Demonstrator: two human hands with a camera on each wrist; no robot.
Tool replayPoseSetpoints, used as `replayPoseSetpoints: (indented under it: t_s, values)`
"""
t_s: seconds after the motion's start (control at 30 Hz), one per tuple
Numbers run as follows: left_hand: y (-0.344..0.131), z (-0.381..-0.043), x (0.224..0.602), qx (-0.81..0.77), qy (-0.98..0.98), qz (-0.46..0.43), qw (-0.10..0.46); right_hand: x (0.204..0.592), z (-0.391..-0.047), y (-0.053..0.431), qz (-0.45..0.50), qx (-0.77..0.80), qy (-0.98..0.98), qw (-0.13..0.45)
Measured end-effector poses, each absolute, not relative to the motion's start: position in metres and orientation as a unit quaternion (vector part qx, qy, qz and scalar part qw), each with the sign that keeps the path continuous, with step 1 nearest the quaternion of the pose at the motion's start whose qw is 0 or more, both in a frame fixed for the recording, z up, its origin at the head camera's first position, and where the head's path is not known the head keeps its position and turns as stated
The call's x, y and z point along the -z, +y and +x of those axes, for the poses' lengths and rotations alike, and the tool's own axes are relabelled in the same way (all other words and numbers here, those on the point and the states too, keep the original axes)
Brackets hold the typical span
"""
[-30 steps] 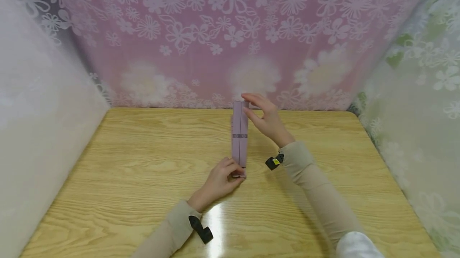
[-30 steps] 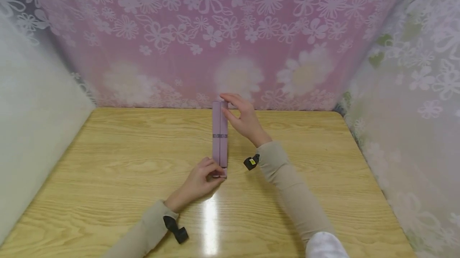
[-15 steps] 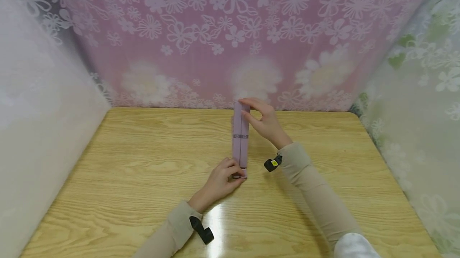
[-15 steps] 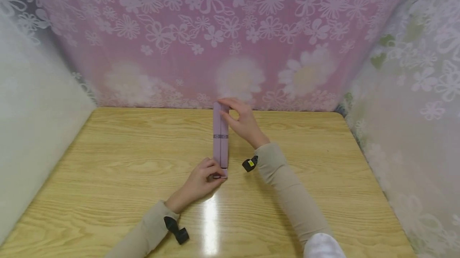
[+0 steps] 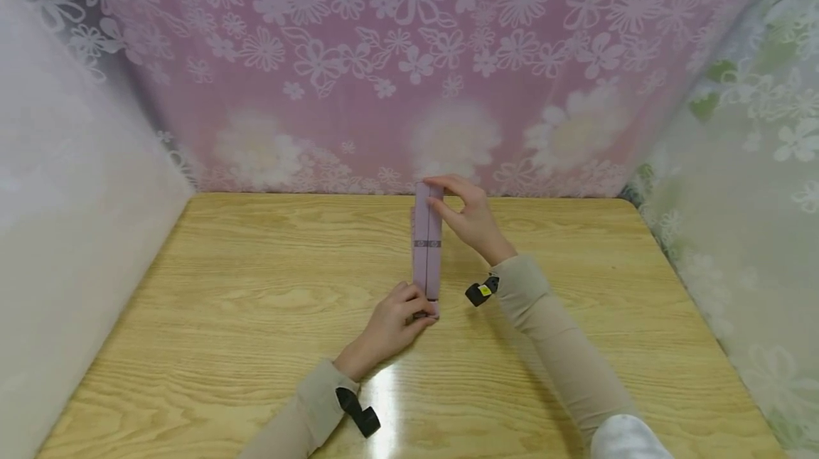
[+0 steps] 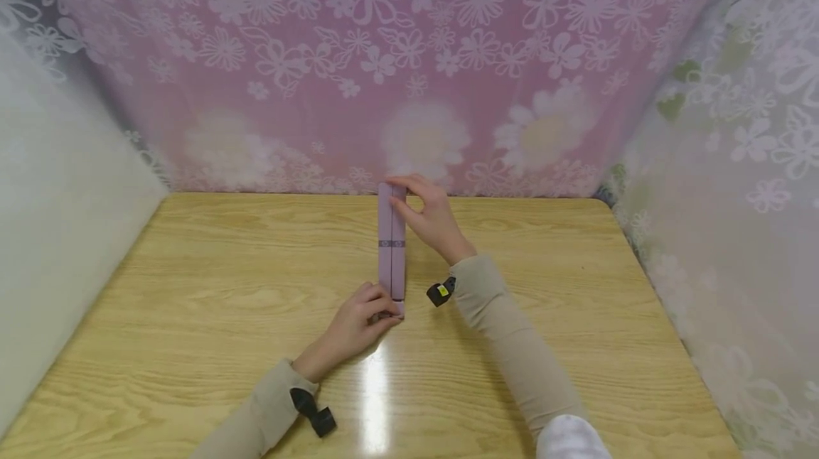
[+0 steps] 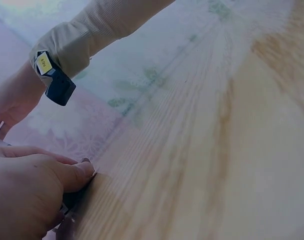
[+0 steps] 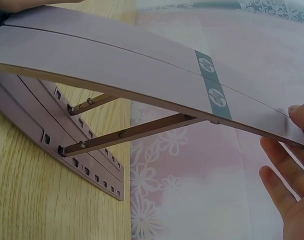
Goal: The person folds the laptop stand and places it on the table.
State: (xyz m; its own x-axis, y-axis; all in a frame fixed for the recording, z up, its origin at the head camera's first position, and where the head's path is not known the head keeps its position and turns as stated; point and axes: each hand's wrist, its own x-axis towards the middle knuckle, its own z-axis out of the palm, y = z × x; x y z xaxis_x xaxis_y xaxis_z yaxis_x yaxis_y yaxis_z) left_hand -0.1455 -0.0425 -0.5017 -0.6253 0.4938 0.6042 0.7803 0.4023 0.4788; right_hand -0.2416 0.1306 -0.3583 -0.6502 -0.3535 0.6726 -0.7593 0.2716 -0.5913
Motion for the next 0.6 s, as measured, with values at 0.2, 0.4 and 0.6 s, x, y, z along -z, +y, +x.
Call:
replayPoseSetpoints:
  t_s: [0.2,0.4,0.6]
  values:
    - [-0.0439,-0.145,0.5003,0.365,-0.815,-0.4,0.205,0.3591,-0.2402,0.1295,0.344,-0.488,-0.773,0.213]
    - [-0.0439,-0.1458,0.501,0.359,-0.815,-0.409,0.202,0.3585,-0.2384,0.1322,0.344,-0.497,-0.764,0.225]
    - [-0.0459,-0.148,0.5032,0.355,-0.804,-0.429,0.21,0.3578,-0.2351,0.1351,0.329,-0.491,-0.774,0.227]
